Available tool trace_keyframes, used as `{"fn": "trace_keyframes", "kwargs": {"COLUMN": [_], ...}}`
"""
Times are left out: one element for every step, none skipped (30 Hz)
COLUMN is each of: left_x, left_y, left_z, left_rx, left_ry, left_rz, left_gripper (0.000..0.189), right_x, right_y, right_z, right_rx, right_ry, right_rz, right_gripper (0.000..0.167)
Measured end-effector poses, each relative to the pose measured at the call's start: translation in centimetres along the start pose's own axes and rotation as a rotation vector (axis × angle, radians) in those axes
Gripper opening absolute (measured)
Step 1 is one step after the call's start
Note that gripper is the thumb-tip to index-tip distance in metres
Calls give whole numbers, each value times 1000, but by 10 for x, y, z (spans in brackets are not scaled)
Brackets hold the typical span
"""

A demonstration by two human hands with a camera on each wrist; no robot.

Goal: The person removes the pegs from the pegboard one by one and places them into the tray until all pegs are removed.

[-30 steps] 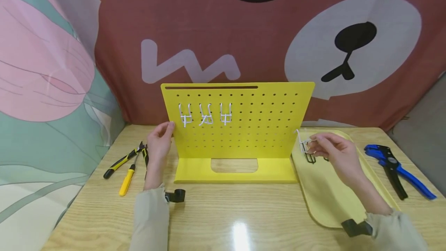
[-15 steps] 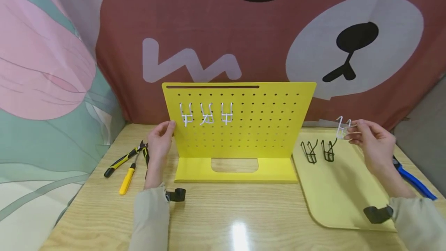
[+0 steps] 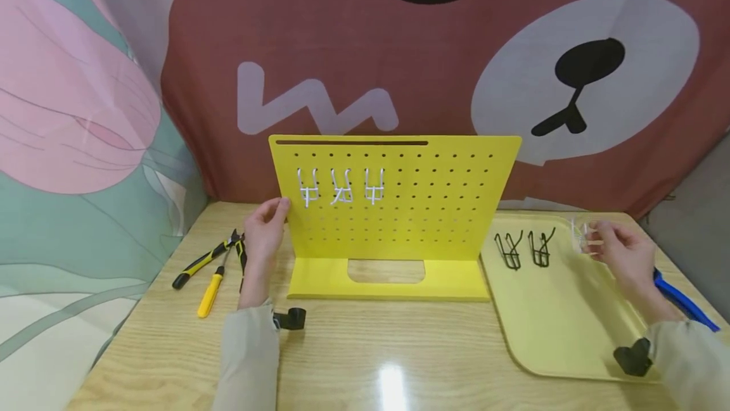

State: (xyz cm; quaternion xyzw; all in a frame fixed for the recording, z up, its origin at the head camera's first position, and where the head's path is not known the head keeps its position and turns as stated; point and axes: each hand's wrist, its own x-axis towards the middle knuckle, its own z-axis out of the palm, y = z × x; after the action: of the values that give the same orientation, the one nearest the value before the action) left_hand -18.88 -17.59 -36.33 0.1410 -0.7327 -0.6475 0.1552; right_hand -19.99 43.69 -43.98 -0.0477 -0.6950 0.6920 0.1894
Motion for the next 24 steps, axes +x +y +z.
{"fn": "trace_keyframes", "kwargs": {"left_x": [0,0,0,-1,-1,-1,-1,-1,-1,-1,-1,-1,-1,-1,-2,-1,-1,-2,-1,-1,-2,-2,-2,-2], "left_y": [0,0,1,1,1,1,1,1,1,1,1,2,2,2,2,2,2,3,3,3,3,3,3,3], "left_z": [0,0,0,0,0,0,0,0,0,0,0,0,1,1,1,1,1,1,1,0,0,0,0,0], "left_rx": [5,8,10,13,16,20,21,20,21,23,21,20,19,19,18,16,16,15,18,18,18,20,21,21], "left_ry": [-1,-4,-6,-7,-7,-7,-8,-9,-10,-11,-12,-14,-17,-17,-16,-15,-13,-12,-10,-9,-9,-10,-10,-10], "left_rz": [0,0,-1,-2,-3,-4,-5,-5,-4,-2,-3,-2,-2,-5,-5,-7,-11,-12,-11,-13,-12,-14,-14,-13], "left_gripper": [38,39,39,39,39,40,40,40,41,42,42,42,42,42,42,41,41,40,41,41,40,40,40,40], "right_x": [-6,-13,-19,-24,-29,-32,-35,-37,-38,-39,-40,-41,-41,-41,-41,-41,-40,-40,-39,-38,-38,-37,-36,-36], "right_y": [-6,-12,-18,-24,-28,-31,-34,-35,-36,-36,-35,-35,-34,-34,-33,-32,-32,-31,-30,-30,-29,-29,-29,-29], "right_z": [4,8,13,17,21,24,26,28,29,29,29,29,29,29,28,28,28,27,27,27,27,26,26,26], "right_rx": [-6,-24,-44,-62,-86,-127,-169,-202,-229,-252,-271,-276,-270,-271,-272,-277,-277,-281,-284,-287,-288,-293,-301,-312], "right_ry": [-8,-15,-21,-24,-25,-24,-21,-19,-19,-19,-21,-21,-22,-24,-27,-31,-34,-37,-42,-47,-53,-57,-63,-70], "right_rz": [24,46,65,80,97,104,114,127,135,143,148,152,159,161,162,162,163,164,167,173,179,187,195,203], "right_gripper": [15,14,15,17,19,20,21,22,22,22,22,22,22,21,21,20,20,19,18,18,18,18,18,18]}}
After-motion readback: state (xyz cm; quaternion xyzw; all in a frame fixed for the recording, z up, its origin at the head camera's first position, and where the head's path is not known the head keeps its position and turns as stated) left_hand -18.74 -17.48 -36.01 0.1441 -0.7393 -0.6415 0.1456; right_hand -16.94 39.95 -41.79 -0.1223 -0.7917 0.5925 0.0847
